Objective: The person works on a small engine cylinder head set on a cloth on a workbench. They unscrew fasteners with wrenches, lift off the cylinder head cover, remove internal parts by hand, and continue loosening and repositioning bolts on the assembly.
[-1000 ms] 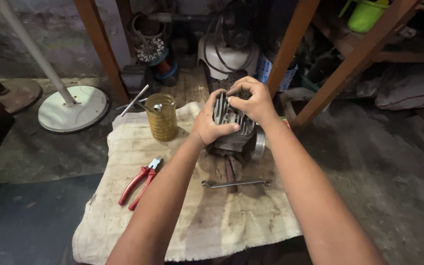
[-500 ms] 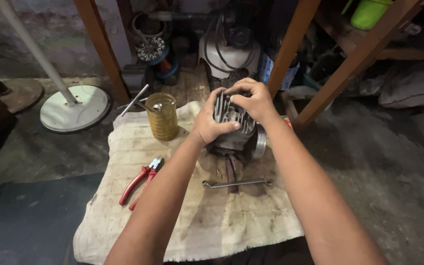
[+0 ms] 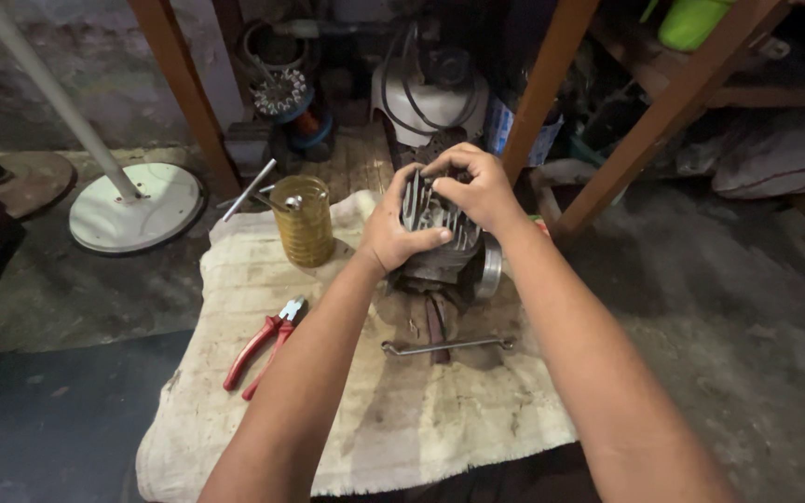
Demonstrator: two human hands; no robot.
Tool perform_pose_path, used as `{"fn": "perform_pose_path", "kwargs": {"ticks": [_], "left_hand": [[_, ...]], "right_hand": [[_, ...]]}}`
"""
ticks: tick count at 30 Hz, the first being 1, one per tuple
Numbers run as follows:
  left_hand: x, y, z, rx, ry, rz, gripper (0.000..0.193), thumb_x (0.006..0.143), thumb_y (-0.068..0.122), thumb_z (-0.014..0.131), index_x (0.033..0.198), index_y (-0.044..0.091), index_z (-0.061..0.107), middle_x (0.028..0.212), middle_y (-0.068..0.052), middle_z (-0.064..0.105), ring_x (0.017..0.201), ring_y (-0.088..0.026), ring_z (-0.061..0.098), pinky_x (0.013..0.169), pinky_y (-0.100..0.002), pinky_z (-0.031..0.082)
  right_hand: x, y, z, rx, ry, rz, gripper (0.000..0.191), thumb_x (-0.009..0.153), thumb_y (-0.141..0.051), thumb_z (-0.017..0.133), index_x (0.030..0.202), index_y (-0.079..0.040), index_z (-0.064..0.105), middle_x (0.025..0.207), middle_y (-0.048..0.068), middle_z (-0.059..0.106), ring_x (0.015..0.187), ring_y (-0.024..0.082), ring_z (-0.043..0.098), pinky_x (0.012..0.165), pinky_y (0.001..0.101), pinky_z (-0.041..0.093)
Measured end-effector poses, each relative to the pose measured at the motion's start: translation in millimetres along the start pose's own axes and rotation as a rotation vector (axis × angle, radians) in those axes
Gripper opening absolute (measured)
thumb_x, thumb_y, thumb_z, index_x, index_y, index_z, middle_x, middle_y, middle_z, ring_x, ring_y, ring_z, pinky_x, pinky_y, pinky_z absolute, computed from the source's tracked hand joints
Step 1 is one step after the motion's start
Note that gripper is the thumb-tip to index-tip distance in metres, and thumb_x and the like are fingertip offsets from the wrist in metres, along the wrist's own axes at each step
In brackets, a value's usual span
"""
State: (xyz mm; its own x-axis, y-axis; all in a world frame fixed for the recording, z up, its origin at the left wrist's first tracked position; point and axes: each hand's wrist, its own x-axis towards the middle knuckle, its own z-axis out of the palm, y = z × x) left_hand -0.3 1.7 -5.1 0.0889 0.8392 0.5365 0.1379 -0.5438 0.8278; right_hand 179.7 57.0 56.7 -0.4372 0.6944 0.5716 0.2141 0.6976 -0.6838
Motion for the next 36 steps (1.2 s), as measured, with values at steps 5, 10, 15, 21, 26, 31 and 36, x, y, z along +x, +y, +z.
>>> {"fn": "perform_pose_path", "kwargs": {"ticks": [5,10,15,21,26,31,36], "left_hand": [[1.1,0.5,0.6,0.018,0.003,-0.001,0.11,0.061,0.042,0.091,0.151,0.005,0.04,0.135,-0.013,0.062,0.127,-0.024,0.061,0.109,-0.035,0.047],[0.9,1.3,-0.1,0.019,0.001,-0.008,0.111,0.061,0.045,0.09,0.152,0.005,0.04,0.136,-0.014,0.063,0.129,-0.025,0.061,0.111,-0.035,0.046],[1.5,3.3,-0.3,0.036,0.018,-0.028,0.111,0.058,0.047,0.089,0.151,0.006,0.042,0.135,-0.014,0.064,0.128,-0.025,0.062,0.11,-0.035,0.047],[4.4,0.4,2.3,0.031,0.043,-0.011,0.103,0.061,0.039,0.09,0.149,0.009,0.045,0.131,-0.013,0.068,0.125,-0.023,0.064,0.109,-0.035,0.048],[11.2,-1.5,3.8,-0.017,0.044,-0.066,0.098,0.063,0.033,0.089,0.148,0.01,0.044,0.126,-0.011,0.069,0.119,-0.021,0.065,0.106,-0.034,0.049],[11.3,1.0,2.5,-0.142,0.017,-0.069,0.094,0.066,0.033,0.088,0.146,0.011,0.046,0.125,-0.01,0.069,0.119,-0.021,0.065,0.107,-0.034,0.049],[2.0,2.4,2.1,-0.085,0.029,0.046,0.091,0.066,0.03,0.09,0.145,0.009,0.048,0.126,-0.011,0.067,0.12,-0.022,0.063,0.108,-0.035,0.048]], "right_hand": [[-2.1,1.5,-1.8,0.069,-0.01,0.029,0.02,0.081,-0.011,0.071,0.097,-0.003,0.078,0.106,0.005,0.065,0.099,0.017,0.065,0.09,0.0287,0.053],[2.6,2.9,-2.9,-0.02,-0.027,-0.013,0.02,0.08,-0.012,0.072,0.097,-0.002,0.078,0.105,0.006,0.067,0.101,0.017,0.066,0.093,0.0294,0.052],[1.9,-14.2,-4.0,-0.082,-0.018,0.032,0.021,0.081,-0.014,0.073,0.099,-0.004,0.078,0.105,0.007,0.068,0.1,0.018,0.068,0.091,0.0292,0.053],[-30.3,-49.7,-28.2,-0.318,0.183,-0.193,0.022,0.083,-0.008,0.071,0.104,-0.002,0.069,0.105,0.014,0.064,0.095,0.027,0.066,0.085,0.0358,0.051],[-114.5,-57.4,-36.7,-0.42,-0.217,-0.342,0.016,0.071,-0.009,0.064,0.086,-0.01,0.069,0.087,0.009,0.068,0.085,0.03,0.064,0.08,0.0438,0.051],[-171.0,-47.7,35.4,-0.533,-0.524,-0.02,0.037,0.08,-0.027,0.074,0.107,-0.002,0.069,0.097,0.018,0.067,0.093,0.039,0.063,0.078,0.0496,0.051],[-163.3,-26.5,68.0,-0.821,-0.772,0.053,0.016,0.082,-0.021,0.069,0.094,-0.01,0.073,0.098,0.014,0.072,0.101,0.033,0.067,0.091,0.0456,0.053]]}}
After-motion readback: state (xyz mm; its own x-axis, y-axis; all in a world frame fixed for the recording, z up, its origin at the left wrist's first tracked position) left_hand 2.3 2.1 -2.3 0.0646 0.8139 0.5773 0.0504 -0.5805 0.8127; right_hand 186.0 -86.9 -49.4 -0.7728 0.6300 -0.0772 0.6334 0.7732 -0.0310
